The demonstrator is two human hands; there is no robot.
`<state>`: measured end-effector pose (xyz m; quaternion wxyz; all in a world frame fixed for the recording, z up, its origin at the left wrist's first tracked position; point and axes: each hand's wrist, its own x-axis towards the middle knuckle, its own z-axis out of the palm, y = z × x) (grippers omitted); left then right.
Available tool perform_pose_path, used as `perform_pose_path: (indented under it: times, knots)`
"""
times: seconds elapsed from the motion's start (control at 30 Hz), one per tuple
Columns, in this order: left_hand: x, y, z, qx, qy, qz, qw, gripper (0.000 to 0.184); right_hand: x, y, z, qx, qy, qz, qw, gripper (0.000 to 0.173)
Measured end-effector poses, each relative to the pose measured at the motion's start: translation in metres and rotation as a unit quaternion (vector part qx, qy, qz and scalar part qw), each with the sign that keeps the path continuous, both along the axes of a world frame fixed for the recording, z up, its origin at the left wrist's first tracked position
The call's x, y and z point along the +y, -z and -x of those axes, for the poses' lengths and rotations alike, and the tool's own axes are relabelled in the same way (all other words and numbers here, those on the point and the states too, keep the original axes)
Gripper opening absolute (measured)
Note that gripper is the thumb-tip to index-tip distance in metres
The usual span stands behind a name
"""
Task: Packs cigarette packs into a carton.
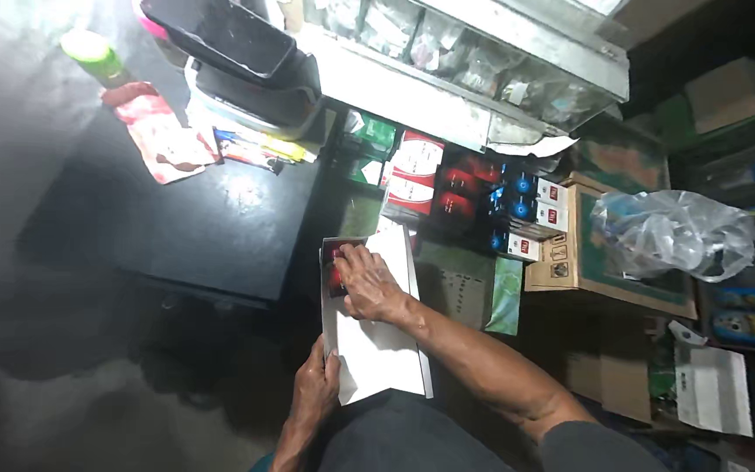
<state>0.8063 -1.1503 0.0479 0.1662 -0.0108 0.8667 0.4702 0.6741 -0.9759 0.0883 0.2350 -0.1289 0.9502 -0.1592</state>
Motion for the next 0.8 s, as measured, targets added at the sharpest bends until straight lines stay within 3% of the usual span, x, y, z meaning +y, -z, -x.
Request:
perform_pose_path:
  times: [0.23,0.53,0.63,0.73,0.8]
  knots:
    - [0.002,-0.002,-0.001,-0.003,0.007,0.024,1.000,0.040,0.009,-0.005,0.010,-0.017,0.014,0.048,0.999,0.061]
    - [0.005,-0.003,-0.002,-0.001,0.005,0.028,1.000,0.038,0.005,0.001,0.009,-0.004,-0.016,0.004,1.000,0.063]
    - [0.004,-0.004,-0.001,0.003,-0.006,0.025,1.000,0.039,0.005,0.001,-0.002,0.009,-0.023,0.007,1.000,0.056]
    - [0.001,-0.004,-0.004,0.012,-0.009,0.038,0.999,0.039,0.005,-0.033,-0.019,0.032,-0.013,0.047,0.998,0.060]
    - [-0.002,-0.001,-0.008,0.016,-0.016,0.044,0.999,0.041,0.010,-0.068,-0.045,0.154,0.009,0.132,0.979,0.065]
